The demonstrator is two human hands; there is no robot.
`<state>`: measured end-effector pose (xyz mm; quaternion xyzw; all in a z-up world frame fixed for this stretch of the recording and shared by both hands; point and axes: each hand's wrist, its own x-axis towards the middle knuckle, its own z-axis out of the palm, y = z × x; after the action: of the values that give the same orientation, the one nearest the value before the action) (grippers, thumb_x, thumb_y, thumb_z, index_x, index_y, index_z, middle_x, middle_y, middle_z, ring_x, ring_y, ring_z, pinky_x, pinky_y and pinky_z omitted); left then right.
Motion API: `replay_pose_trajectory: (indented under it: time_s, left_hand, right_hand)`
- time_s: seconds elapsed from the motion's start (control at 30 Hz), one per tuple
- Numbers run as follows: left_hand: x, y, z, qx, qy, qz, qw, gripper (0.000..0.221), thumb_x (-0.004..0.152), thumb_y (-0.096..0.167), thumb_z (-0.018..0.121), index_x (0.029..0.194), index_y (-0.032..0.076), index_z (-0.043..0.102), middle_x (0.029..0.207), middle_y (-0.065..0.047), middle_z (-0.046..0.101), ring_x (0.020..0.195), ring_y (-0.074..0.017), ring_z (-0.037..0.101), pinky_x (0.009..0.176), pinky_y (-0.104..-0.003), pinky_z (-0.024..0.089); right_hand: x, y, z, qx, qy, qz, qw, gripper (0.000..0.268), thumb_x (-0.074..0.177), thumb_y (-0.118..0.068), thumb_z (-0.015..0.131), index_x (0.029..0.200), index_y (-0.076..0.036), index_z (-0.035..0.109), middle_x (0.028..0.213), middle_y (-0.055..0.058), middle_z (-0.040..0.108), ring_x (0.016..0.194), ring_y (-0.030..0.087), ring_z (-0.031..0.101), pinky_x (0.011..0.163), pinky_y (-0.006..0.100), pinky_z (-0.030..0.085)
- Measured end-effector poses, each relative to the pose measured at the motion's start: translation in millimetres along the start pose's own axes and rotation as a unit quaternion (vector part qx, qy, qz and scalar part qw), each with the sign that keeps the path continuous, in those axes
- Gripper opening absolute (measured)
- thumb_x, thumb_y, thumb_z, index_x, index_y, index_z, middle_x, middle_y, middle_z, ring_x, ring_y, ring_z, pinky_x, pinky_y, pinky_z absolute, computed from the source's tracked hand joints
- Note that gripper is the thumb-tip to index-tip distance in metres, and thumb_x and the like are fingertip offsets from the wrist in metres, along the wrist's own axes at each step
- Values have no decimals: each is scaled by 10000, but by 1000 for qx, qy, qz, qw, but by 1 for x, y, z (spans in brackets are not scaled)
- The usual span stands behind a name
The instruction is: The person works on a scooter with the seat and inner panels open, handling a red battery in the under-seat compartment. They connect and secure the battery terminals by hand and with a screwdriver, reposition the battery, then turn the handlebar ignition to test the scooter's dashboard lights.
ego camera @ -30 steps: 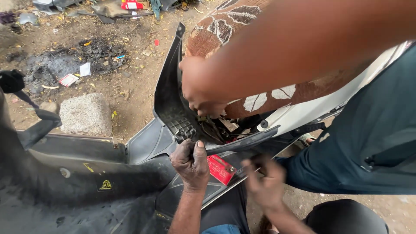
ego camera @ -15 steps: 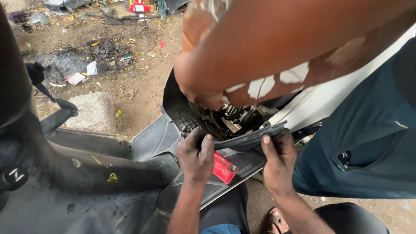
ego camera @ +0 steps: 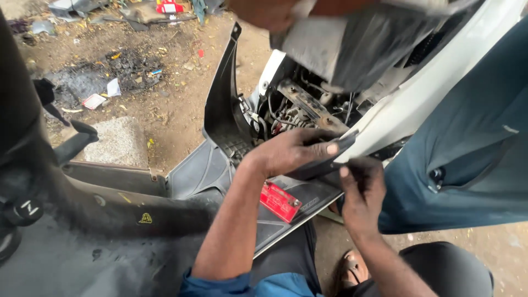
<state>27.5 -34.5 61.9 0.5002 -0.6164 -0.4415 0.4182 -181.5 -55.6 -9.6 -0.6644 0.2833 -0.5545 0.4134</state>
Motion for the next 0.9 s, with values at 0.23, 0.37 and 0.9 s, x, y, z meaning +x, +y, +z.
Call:
replay_pose_trajectory:
  time_s: [0.23, 0.37, 0.9]
  left_hand:
    - [12, -4, -3, 17, -44, -3, 999, 853, 817, 727, 612, 1402, 107, 650, 1309, -148, 720, 1218, -276, 662, 1045, -358, 471]
    - [1, -8, -9, 2, -22, -22, 1000, 805, 799, 697, 645, 1306, 76, 721, 1181, -152, 787, 1123, -264, 725, 987, -354, 529]
    - [-8, -14, -15, 16, -16, -12, 1000, 797, 752, 666, 725, 1171, -10, 772, 1040, -162, 808, 993, -250, 750, 902, -364, 553]
  right_hand:
    - [-30, 48, 45, -417, -396, -44, 817, 739, 813, -486, 763, 1344, -39, 509, 1160, 253, 652, 1015, 398, 665, 853, 482, 537]
    - [-38, 44, 78, -528, -461, 28, 713, 903, 902, -496, 636, 1593, -63, 247, 1245, 265, 634, 1037, 418, 681, 902, 530, 535]
    - [13, 56, 87, -360, -492, -593, 526, 379, 894, -254, 568, 1267, -187, 592, 1335, -9, 634, 1337, 224, 519, 1166, 428, 369]
